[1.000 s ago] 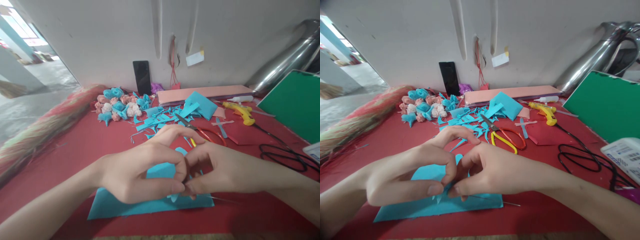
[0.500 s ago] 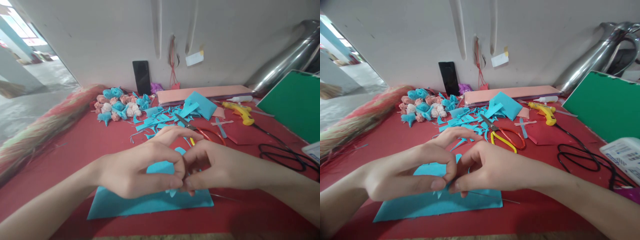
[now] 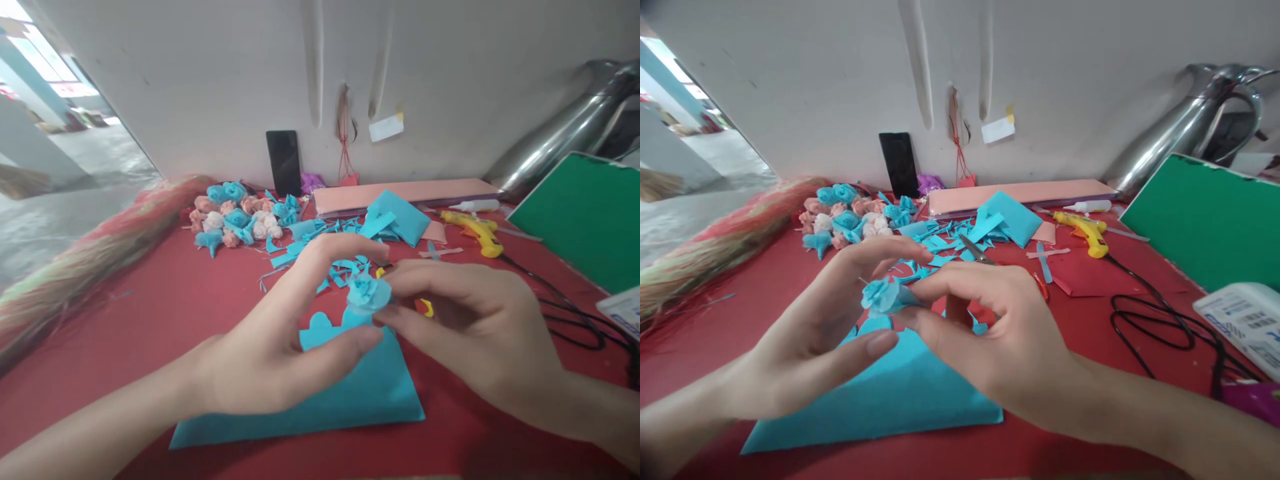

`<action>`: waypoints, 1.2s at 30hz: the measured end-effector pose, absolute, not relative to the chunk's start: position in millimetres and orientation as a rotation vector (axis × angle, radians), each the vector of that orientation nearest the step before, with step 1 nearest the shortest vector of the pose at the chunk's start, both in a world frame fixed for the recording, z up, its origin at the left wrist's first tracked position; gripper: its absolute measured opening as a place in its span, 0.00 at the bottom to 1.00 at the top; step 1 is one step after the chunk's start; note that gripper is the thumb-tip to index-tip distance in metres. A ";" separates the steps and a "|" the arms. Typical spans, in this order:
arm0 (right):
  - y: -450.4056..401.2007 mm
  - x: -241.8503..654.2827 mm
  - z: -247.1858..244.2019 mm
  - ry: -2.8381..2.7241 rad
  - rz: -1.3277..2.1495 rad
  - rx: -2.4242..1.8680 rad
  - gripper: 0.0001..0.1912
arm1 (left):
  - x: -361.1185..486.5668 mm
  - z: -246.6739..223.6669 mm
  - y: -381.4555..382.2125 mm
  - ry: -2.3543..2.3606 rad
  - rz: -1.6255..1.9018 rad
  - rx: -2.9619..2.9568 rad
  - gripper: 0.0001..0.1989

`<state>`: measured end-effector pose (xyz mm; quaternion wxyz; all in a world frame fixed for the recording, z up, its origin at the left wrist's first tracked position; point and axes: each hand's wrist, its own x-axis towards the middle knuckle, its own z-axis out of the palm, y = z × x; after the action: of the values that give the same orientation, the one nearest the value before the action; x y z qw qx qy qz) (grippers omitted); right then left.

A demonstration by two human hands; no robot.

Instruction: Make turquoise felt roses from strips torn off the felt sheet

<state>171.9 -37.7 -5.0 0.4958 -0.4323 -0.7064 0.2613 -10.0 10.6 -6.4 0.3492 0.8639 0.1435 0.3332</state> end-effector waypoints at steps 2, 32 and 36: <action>-41.0 171.9 -5.6 -1.743 0.537 -1.008 0.05 | -8.8 -8.4 9.6 0.366 0.904 2.212 0.21; -46.8 168.5 -7.3 -2.045 -0.308 -0.965 0.10 | -5.3 -16.7 2.5 0.341 1.143 2.278 0.23; -48.7 168.4 -8.0 -2.054 -0.367 -0.981 0.08 | -6.4 -14.9 1.0 0.361 1.121 2.287 0.26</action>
<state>168.4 -48.7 -8.0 0.4056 -0.3889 -0.8142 -0.1455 -6.4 1.0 -14.9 0.2806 0.8534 0.1347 0.4181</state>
